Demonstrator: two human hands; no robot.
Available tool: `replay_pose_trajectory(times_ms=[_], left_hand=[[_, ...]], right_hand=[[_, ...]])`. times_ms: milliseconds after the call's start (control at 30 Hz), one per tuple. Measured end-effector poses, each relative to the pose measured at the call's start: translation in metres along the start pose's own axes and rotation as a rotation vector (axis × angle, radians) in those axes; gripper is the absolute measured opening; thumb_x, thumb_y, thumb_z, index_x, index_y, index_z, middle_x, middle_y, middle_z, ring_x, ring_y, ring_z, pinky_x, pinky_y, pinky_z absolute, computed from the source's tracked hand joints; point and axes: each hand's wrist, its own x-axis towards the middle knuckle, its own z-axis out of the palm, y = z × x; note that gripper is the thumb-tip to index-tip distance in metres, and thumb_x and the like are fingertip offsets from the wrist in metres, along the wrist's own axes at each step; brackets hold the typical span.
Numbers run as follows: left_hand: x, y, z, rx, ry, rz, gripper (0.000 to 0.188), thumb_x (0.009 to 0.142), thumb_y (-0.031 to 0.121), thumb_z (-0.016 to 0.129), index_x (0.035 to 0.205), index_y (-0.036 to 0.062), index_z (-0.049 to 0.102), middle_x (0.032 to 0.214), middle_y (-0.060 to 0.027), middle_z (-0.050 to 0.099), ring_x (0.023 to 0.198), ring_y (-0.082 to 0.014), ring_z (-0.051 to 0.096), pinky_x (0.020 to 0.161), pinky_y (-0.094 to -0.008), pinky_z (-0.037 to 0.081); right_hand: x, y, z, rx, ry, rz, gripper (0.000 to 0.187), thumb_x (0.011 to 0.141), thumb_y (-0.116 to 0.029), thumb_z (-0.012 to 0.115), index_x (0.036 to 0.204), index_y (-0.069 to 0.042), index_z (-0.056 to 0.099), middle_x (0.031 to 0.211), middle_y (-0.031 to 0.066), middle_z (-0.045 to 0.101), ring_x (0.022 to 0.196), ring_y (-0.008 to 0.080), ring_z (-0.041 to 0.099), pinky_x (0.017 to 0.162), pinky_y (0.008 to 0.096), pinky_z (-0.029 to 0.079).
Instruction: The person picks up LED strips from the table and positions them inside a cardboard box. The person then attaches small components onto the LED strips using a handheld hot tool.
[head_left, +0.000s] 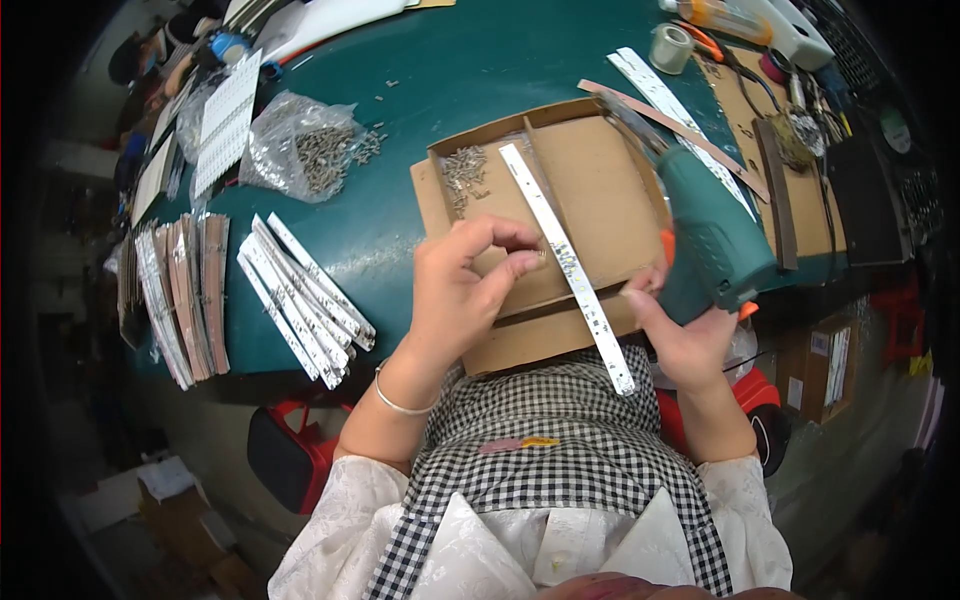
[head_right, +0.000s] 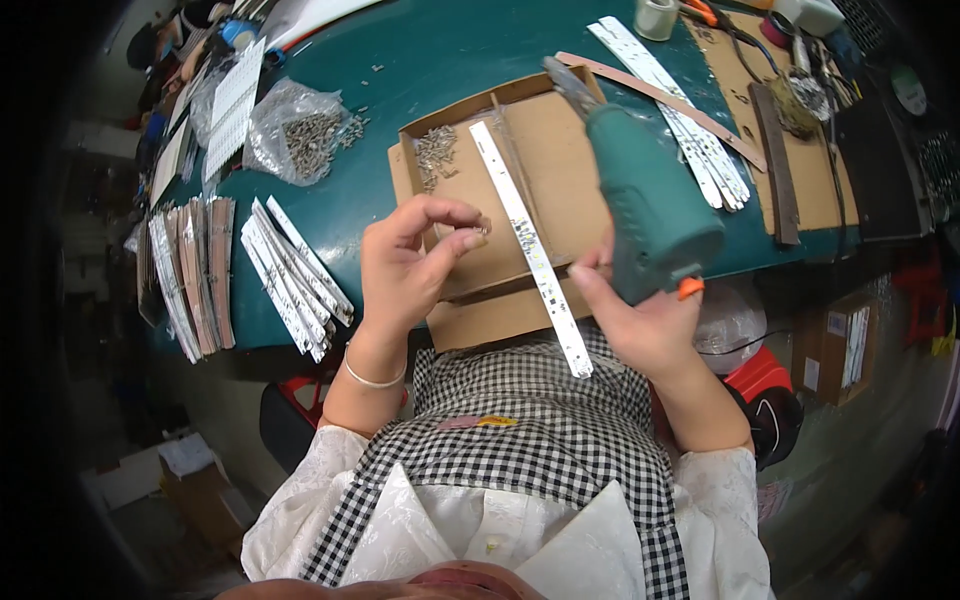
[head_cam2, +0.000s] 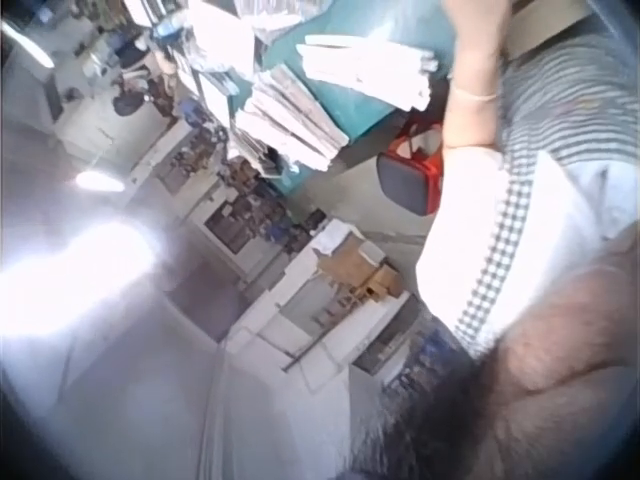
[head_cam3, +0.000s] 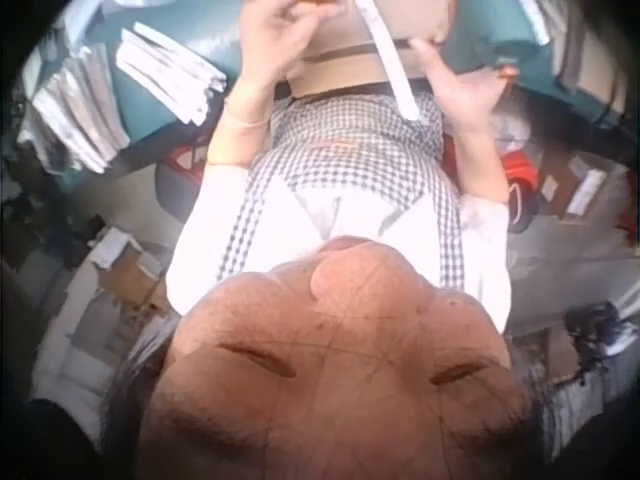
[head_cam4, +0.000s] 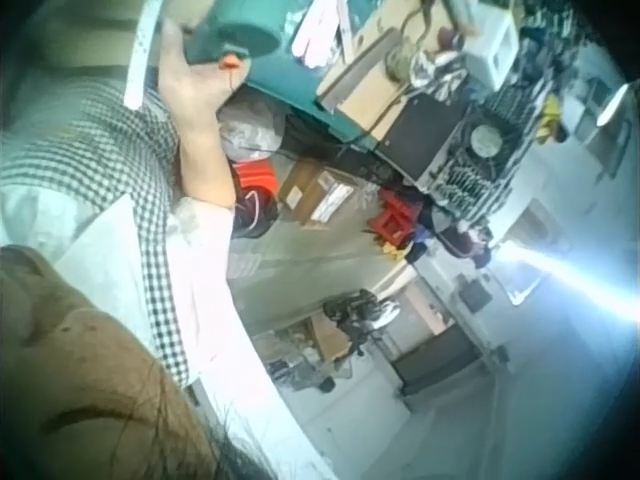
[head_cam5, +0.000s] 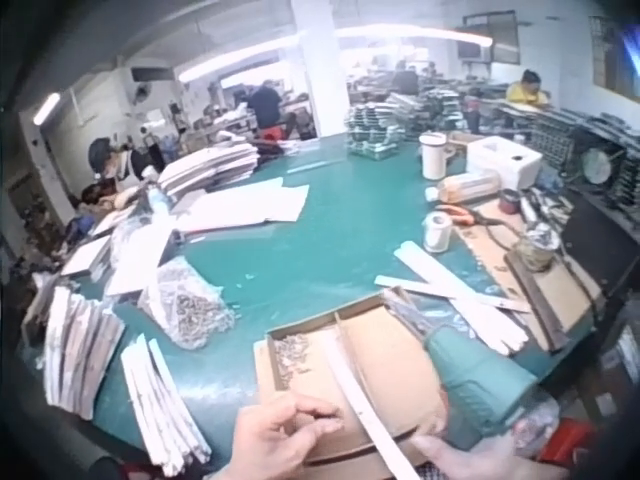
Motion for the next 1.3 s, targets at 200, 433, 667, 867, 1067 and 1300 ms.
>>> replay_pose_trajectory(times_ms=[200,433,667,867,1067,1300], left_hand=[[-0.008,0.018,0.008,-0.409,-0.131,-0.119,0.018,0.086,-0.007,0.069,0.101,-0.0048,0.06,0.093,-0.0118,0.069,0.089,-0.0205,0.07,0.082,-0.0313,0.057],[-0.012,0.022,0.015,-0.508,-0.184,-0.184,0.022,0.087,-0.002,0.071,0.107,-0.0048,0.061,0.102,-0.0094,0.065,0.095,-0.0179,0.069,0.085,-0.0288,0.056],[-0.015,0.017,0.016,-0.211,-0.211,0.009,0.015,0.079,0.002,0.078,0.091,0.0,0.069,0.085,-0.0068,0.072,0.076,-0.0179,0.068,0.076,-0.0313,0.052],[-0.011,0.018,0.02,-0.001,-0.112,0.201,0.016,0.07,-0.005,0.079,0.082,0.0015,0.071,0.076,-0.0066,0.071,0.068,-0.0182,0.063,0.072,-0.0313,0.047],[0.005,-0.002,0.013,0.173,-0.019,0.229,0.019,0.067,-0.004,0.076,0.082,0.0054,0.073,0.076,-0.0064,0.071,0.066,-0.0201,0.065,0.071,-0.0322,0.046],[0.013,-0.02,0.016,0.321,-0.008,0.196,0.016,0.071,-0.005,0.076,0.083,0.0053,0.075,0.077,-0.0063,0.072,0.067,-0.0196,0.066,0.073,-0.0314,0.047]], right_hand=[[0.008,0.0,0.014,-0.016,-0.131,-0.003,0.029,0.082,0.009,0.072,0.108,0.0,0.063,0.096,0.0047,0.07,0.083,0.0095,0.066,0.072,0.0222,0.053],[0.009,0.0,0.022,-0.058,-0.128,0.005,0.024,0.079,0.001,0.077,0.1,-0.001,0.066,0.087,0.0049,0.071,0.078,0.0114,0.068,0.069,0.0255,0.055],[0.002,0.002,0.019,0.03,-0.16,0.088,0.049,0.08,0.019,0.064,0.121,-0.001,0.047,0.093,0.0029,0.049,0.087,0.0146,0.062,0.073,0.0266,0.051],[0.0,0.011,0.016,-0.046,-0.193,0.035,0.05,0.081,0.019,0.065,0.123,0.0,0.046,0.093,0.0047,0.05,0.087,0.0171,0.063,0.075,0.0285,0.054],[-0.001,0.024,0.014,0.028,-0.02,-0.012,0.028,0.084,0.011,0.067,0.108,0.003,0.057,0.095,0.0112,0.07,0.085,0.0143,0.068,0.075,0.0276,0.056],[-0.008,0.035,-0.002,-0.025,-0.151,0.08,0.041,0.083,0.02,0.058,0.12,0.004,0.048,0.101,0.0075,0.051,0.095,0.0233,0.066,0.083,0.0344,0.055]])
